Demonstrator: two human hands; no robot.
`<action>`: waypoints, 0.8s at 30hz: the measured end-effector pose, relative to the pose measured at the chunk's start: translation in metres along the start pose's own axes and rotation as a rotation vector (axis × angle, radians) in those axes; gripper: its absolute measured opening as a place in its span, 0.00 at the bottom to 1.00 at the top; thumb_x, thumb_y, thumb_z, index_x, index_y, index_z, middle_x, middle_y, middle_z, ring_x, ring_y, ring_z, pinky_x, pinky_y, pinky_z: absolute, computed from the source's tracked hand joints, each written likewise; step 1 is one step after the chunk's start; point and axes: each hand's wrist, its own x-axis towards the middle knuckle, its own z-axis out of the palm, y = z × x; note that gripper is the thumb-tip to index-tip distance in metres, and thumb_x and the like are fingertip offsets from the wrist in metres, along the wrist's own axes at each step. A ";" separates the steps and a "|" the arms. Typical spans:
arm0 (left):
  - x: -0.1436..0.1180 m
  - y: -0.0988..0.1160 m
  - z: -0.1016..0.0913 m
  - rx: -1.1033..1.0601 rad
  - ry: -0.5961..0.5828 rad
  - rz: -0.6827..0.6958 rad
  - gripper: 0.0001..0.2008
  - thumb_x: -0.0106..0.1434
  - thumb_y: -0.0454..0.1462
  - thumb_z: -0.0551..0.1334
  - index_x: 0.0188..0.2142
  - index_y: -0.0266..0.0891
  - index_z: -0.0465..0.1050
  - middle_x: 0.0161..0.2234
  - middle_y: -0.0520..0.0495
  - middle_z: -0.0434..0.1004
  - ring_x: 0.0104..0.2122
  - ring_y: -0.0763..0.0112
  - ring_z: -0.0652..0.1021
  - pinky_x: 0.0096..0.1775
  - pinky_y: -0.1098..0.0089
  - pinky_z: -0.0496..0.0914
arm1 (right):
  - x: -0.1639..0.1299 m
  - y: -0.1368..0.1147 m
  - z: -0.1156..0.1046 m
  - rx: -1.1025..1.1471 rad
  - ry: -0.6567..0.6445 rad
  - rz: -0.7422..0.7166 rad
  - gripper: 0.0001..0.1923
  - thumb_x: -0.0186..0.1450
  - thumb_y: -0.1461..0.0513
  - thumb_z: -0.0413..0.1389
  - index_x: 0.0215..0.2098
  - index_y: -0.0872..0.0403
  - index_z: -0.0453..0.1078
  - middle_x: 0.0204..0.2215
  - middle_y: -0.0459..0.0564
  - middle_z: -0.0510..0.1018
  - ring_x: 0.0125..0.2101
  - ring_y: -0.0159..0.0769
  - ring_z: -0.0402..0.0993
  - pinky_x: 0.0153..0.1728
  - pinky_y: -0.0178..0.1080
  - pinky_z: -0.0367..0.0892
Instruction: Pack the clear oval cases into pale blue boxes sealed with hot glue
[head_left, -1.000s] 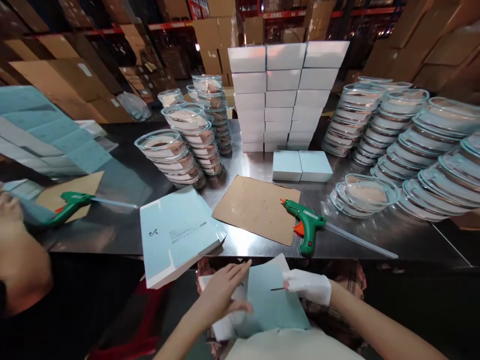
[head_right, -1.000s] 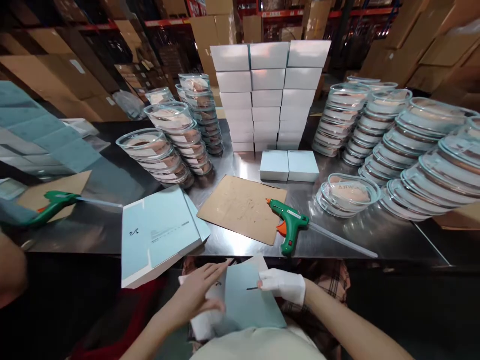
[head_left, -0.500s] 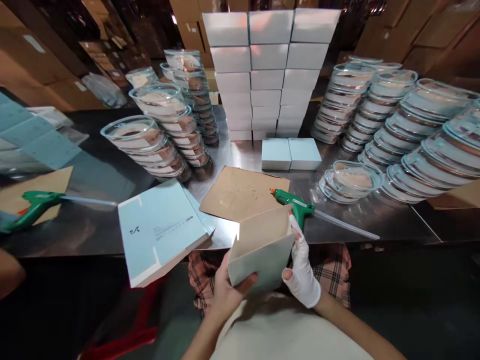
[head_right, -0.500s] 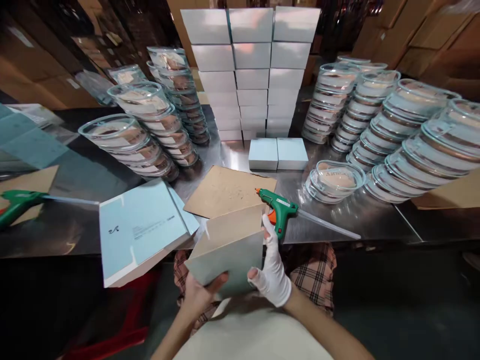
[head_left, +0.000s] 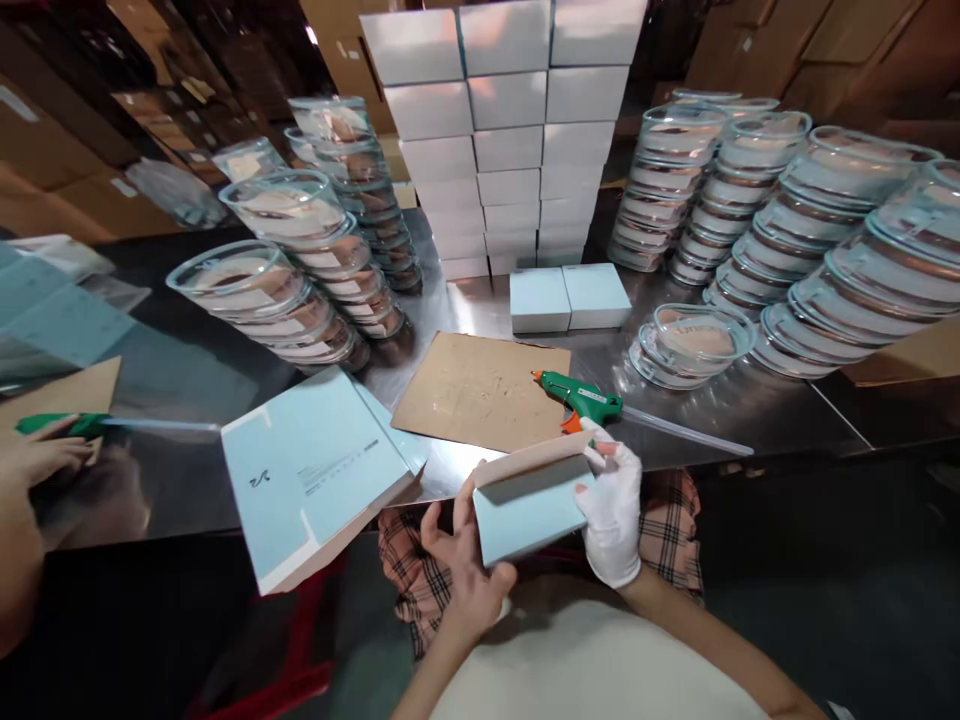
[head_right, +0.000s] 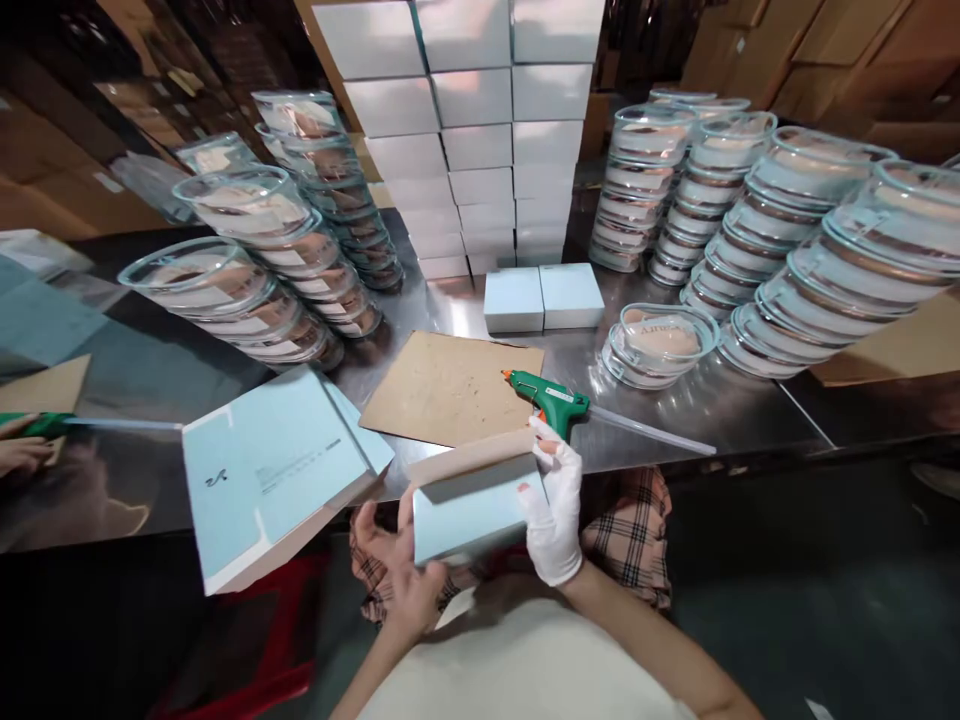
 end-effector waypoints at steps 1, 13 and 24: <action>0.004 0.004 -0.003 0.018 -0.062 0.078 0.27 0.61 0.56 0.70 0.52 0.45 0.73 0.53 0.37 0.76 0.56 0.52 0.77 0.53 0.57 0.75 | 0.002 -0.001 -0.002 0.027 0.009 0.017 0.24 0.68 0.56 0.60 0.60 0.43 0.60 0.69 0.54 0.66 0.65 0.46 0.70 0.64 0.52 0.66; 0.021 -0.014 -0.027 0.094 0.032 -0.032 0.16 0.58 0.49 0.74 0.41 0.45 0.80 0.44 0.45 0.80 0.51 0.57 0.79 0.54 0.60 0.73 | 0.102 0.012 -0.049 -1.052 -0.110 0.679 0.18 0.49 0.56 0.70 0.32 0.55 0.73 0.35 0.64 0.83 0.46 0.63 0.80 0.49 0.54 0.70; 0.052 0.021 0.011 -0.009 0.021 -0.051 0.14 0.63 0.46 0.71 0.44 0.44 0.77 0.41 0.48 0.77 0.43 0.62 0.78 0.46 0.64 0.73 | 0.044 -0.032 -0.051 -0.188 0.023 0.430 0.22 0.54 0.50 0.68 0.37 0.52 0.69 0.26 0.46 0.79 0.21 0.32 0.71 0.23 0.35 0.69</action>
